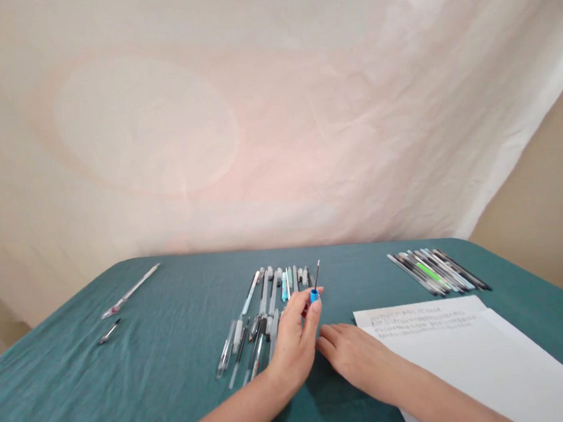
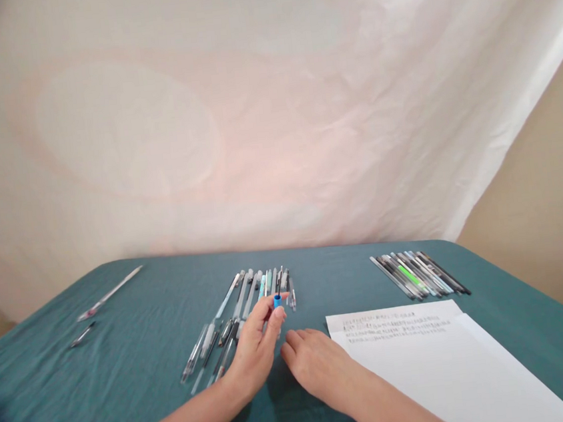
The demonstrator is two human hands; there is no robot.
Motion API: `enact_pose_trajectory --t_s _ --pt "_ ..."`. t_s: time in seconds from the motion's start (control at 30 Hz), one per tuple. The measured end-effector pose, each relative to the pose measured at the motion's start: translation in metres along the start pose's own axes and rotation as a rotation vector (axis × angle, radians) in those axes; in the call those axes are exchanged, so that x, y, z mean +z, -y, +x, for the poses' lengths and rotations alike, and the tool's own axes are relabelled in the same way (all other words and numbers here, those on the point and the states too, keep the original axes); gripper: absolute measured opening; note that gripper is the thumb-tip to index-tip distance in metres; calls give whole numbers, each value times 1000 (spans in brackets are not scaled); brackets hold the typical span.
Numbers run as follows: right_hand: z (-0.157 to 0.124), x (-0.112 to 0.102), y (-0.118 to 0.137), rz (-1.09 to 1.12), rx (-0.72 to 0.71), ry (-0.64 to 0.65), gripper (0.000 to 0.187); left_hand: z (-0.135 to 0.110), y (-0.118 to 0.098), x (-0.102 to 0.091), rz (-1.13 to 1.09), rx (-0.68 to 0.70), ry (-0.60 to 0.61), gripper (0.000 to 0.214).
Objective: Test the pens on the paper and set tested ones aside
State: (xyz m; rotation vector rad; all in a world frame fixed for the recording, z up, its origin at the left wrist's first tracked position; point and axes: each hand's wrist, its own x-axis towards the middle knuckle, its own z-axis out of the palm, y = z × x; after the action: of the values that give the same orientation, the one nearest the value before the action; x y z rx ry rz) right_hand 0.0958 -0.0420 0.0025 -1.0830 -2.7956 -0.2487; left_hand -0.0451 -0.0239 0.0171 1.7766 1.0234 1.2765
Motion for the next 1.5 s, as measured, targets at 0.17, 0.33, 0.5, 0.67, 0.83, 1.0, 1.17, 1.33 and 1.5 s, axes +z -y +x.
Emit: enact_pose_trajectory --t_s 0.17,0.33,0.5,0.67,0.83,1.0,1.17,1.33,1.5 --pt "-5 -15 -18 179 92 -92 20 -1 -3 1 1 36 12 28" --pt "-13 -58 -43 516 242 -389 17 -4 -10 1 56 72 70 27" --pt "-19 -80 -53 760 442 -653 15 -9 -17 1 91 109 169 25" --pt "-23 -89 -54 821 490 -690 20 -12 -17 2 124 136 220 24" --pt "-26 -95 -55 823 478 -650 19 -13 -16 2 119 142 217 24" --pt "-28 -97 -53 795 436 -617 18 -12 -16 2 122 141 226 24" --pt "-29 -99 -52 734 412 -593 17 -12 -17 2 123 142 229 24" --pt "-29 -100 -51 728 401 -589 17 -11 -17 1 130 142 228 24" --pt "-27 -101 -48 712 388 -567 17 -12 -17 2 130 149 228 24"
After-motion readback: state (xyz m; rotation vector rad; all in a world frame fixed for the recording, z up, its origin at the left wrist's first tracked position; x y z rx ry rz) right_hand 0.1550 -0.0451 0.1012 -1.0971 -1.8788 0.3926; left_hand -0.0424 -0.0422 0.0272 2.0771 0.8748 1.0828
